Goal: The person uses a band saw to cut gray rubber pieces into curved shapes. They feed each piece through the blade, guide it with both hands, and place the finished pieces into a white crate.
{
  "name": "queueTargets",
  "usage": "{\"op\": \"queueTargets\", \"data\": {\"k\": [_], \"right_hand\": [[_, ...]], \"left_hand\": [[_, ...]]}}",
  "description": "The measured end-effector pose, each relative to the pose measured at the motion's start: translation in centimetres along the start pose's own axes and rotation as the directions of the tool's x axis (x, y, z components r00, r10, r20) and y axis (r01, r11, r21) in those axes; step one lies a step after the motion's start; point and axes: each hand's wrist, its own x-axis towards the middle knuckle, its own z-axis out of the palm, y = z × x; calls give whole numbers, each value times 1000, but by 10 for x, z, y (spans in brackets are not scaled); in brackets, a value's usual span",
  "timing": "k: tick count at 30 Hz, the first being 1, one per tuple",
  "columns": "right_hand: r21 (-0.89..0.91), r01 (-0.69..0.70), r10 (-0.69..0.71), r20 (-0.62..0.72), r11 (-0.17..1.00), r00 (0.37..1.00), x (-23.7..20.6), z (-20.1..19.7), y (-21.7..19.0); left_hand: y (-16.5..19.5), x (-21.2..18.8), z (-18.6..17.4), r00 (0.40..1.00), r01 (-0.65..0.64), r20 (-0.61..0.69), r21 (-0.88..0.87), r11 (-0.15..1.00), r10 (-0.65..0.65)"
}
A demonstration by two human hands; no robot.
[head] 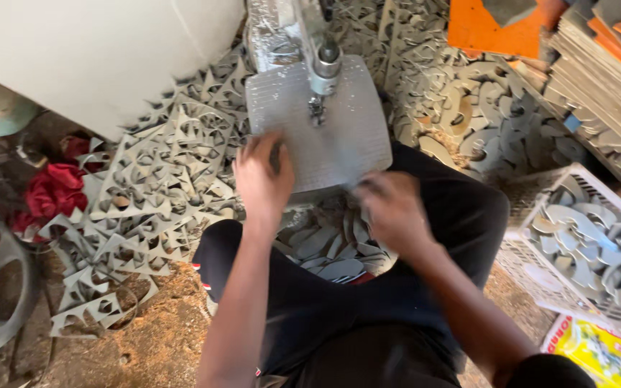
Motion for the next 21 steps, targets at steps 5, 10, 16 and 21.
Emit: {"op": "queueTargets", "data": {"k": [5,10,16,21], "right_hand": [[-369,-434,309,-350,822,884,-15,-41,103],[-212,-599,615,9,772,789,-11,-3,119],[-123,-312,294,752,942,590,16,127,27],[-85,-181,178,782,980,597,19,172,-28]], "left_hand": [[-4,30,36,1000,2,-19,116,993,1],[-7,29,39,1000,-9,14,111,994,8],[-4,30,41,1000,-7,21,139,990,4],[-3,38,37,1000,-23,1,142,990,23]]}}
